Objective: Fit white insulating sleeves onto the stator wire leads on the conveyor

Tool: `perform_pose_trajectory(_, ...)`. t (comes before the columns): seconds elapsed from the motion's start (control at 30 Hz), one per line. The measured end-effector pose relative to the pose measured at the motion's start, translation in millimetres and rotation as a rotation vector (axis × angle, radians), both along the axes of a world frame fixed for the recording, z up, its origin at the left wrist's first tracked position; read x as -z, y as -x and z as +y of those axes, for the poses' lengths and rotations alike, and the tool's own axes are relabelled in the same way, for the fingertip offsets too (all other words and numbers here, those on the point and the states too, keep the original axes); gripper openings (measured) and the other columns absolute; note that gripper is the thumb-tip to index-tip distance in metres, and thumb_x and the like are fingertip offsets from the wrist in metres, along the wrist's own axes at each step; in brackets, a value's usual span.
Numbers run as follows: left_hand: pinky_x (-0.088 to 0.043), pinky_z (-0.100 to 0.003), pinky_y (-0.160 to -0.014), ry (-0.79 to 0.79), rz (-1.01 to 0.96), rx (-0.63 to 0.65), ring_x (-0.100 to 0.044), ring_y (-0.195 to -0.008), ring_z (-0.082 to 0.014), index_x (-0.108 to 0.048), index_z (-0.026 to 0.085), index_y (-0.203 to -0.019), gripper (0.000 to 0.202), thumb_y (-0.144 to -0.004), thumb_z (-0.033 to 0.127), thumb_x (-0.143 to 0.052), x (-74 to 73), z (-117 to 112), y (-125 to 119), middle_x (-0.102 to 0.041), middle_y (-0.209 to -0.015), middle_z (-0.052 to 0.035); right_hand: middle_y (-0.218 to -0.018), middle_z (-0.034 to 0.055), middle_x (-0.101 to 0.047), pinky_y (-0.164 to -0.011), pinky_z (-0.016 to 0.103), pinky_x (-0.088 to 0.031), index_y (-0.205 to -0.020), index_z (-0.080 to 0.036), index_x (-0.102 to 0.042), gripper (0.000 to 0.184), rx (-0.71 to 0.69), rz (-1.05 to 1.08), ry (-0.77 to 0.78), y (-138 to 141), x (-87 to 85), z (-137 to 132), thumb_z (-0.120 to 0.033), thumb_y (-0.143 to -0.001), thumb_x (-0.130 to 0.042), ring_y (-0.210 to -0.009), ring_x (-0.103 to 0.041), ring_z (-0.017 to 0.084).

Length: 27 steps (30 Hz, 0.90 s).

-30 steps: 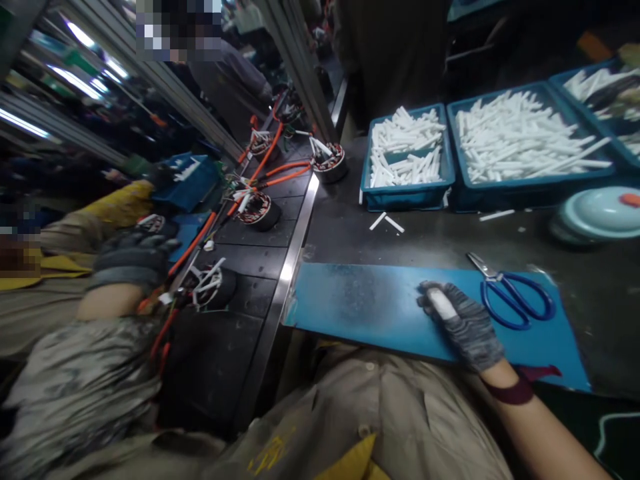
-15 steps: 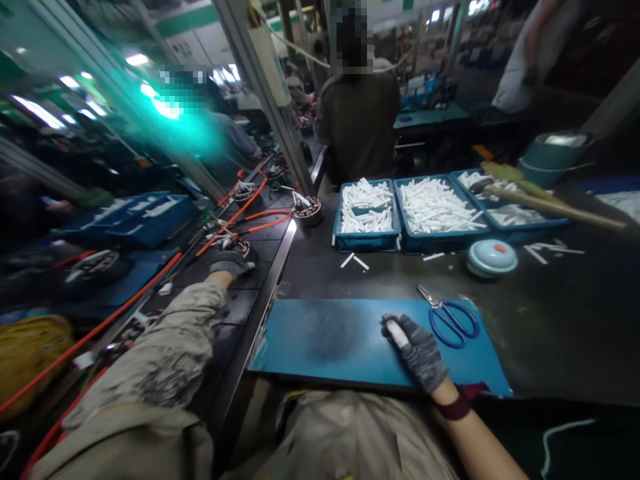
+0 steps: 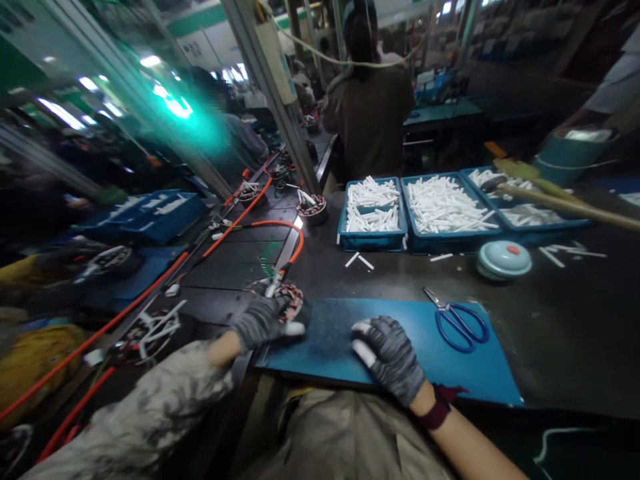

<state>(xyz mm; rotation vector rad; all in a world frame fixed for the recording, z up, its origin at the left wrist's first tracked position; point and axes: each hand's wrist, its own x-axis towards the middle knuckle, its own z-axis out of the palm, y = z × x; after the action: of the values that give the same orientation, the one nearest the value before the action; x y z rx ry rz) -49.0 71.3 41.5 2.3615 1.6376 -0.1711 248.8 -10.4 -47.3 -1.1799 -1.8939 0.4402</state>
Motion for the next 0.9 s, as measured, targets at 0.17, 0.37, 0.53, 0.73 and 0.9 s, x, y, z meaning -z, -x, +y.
perform_pose_trajectory(0.17,-0.038,-0.051,-0.122,0.049,-0.32,0.25,-0.061,-0.132,-0.0319,-0.066,0.016,-0.132,0.046,-0.092,0.037,-0.062,-19.1,-20,-48,-0.07,-0.134,-0.0151,-0.131,0.0136,-0.072,-0.103,0.048,-0.053,-0.138,-0.022,-0.064,0.042,-0.141,-0.255,-0.304,39,-12.6,4,-0.029,-0.097,-0.063,-0.125,-0.063,0.029)
perform_pose_trajectory(0.37,-0.045,-0.038,-0.115,0.114,-0.568,0.739,-0.06,-0.134,-0.0215,-0.063,0.017,-0.139,0.044,-0.101,0.032,-0.046,-47.2,54,-56,-0.066,-0.142,-0.014,-0.132,0.0121,-0.071,-0.112,0.056,-0.042,-0.142,-0.029,-0.063,0.049,-0.119,-0.362,-0.322,64,-14.3,8,-0.036,-0.094,-0.07,-0.126,-0.058,0.033)
perform_pose_trajectory(0.53,-0.023,-0.059,-0.124,0.076,0.019,0.641,-0.068,-0.121,-0.0261,-0.079,0.03,-0.107,0.03,-0.092,0.052,-0.066,-22.6,96,-75,-0.082,-0.106,-0.0017,-0.108,0.0073,-0.075,-0.098,0.044,-0.05,-0.129,-0.031,-0.071,0.037,-0.209,-0.246,-0.168,69,-19.4,14,-0.04,-0.094,-0.072,-0.102,-0.065,0.025)
perform_pose_trajectory(0.73,-0.026,-0.051,-0.123,-0.116,0.119,0.626,-0.075,-0.09,-0.0215,-0.081,0.022,-0.09,0.047,-0.093,0.064,-0.061,-47.8,65,-52,-0.08,-0.084,-0.0045,-0.087,0.0048,-0.074,-0.082,0.038,-0.051,-0.1,-0.026,-0.076,0.023,-0.253,0.096,0.011,38,-24.6,22,-0.047,-0.093,-0.07,-0.085,-0.066,0.023)
perform_pose_trajectory(0.9,-0.054,-0.04,-0.088,-0.162,-0.135,0.384,-0.073,-0.089,-0.0262,-0.081,0.019,-0.103,0.064,-0.093,0.074,-0.051,-47.0,12,-32,-0.077,-0.088,-0.0097,-0.086,0.0003,-0.075,-0.07,0.032,-0.055,-0.092,-0.026,-0.071,0.025,-0.014,0.645,0.422,20,-29.8,33,-0.051,-0.091,-0.068,-0.074,-0.068,0.018)
